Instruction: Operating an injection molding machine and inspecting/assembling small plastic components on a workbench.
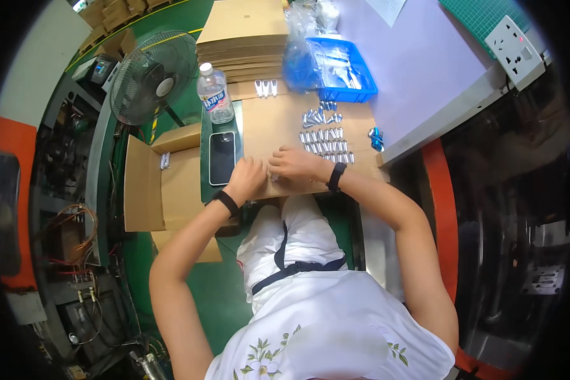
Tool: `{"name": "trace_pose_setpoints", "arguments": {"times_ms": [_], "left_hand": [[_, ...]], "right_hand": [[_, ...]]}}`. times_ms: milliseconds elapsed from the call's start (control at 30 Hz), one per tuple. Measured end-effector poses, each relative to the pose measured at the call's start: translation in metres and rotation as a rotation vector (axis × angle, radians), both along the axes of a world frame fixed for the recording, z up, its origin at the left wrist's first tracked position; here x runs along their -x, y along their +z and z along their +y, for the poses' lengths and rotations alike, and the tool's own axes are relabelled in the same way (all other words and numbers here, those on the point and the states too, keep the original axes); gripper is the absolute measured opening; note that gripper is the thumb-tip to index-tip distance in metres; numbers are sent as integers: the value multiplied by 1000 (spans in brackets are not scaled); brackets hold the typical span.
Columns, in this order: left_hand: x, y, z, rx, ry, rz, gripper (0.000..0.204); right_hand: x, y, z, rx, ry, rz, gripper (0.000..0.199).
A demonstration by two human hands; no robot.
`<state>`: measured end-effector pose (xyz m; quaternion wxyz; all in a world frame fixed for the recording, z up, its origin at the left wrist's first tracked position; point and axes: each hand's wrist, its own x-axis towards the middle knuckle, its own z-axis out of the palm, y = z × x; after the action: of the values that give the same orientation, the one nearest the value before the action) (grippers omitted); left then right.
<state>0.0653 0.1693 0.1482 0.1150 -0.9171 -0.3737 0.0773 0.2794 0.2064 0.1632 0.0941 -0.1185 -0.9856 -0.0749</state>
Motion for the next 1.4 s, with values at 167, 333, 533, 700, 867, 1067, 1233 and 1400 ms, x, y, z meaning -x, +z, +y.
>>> {"name": "trace_pose_setpoints", "arguments": {"times_ms": [167, 333, 533, 700, 867, 1067, 1233, 1400], "left_hand": [[8, 7, 4, 63, -61, -29, 26], [11, 14, 7, -18, -118, -116, 33], [-16, 38, -40, 555, 251, -1245, 31], [-47, 38, -106, 1118, 390, -1719, 29], [-52, 42, -128, 1058, 485, -1751, 31], [-59, 52, -134, 948, 523, -1682, 26], [-60, 57, -137, 958, 572, -1663, 23], [-61, 59, -140, 990, 587, -1677, 24]], "right_hand": [[-15, 1, -14, 133, -174, 100, 14], [-27, 12, -54, 486, -460, 617, 27], [-30, 22, -126, 764, -691, 1059, 29], [-22, 40, -169, 892, -675, 1113, 34], [-28, 45, -182, 858, -664, 1089, 39], [-31, 40, -188, 859, -669, 1051, 38], [-31, 40, -190, 757, -660, 1019, 38], [-32, 40, -192, 755, -650, 1020, 40]]}}
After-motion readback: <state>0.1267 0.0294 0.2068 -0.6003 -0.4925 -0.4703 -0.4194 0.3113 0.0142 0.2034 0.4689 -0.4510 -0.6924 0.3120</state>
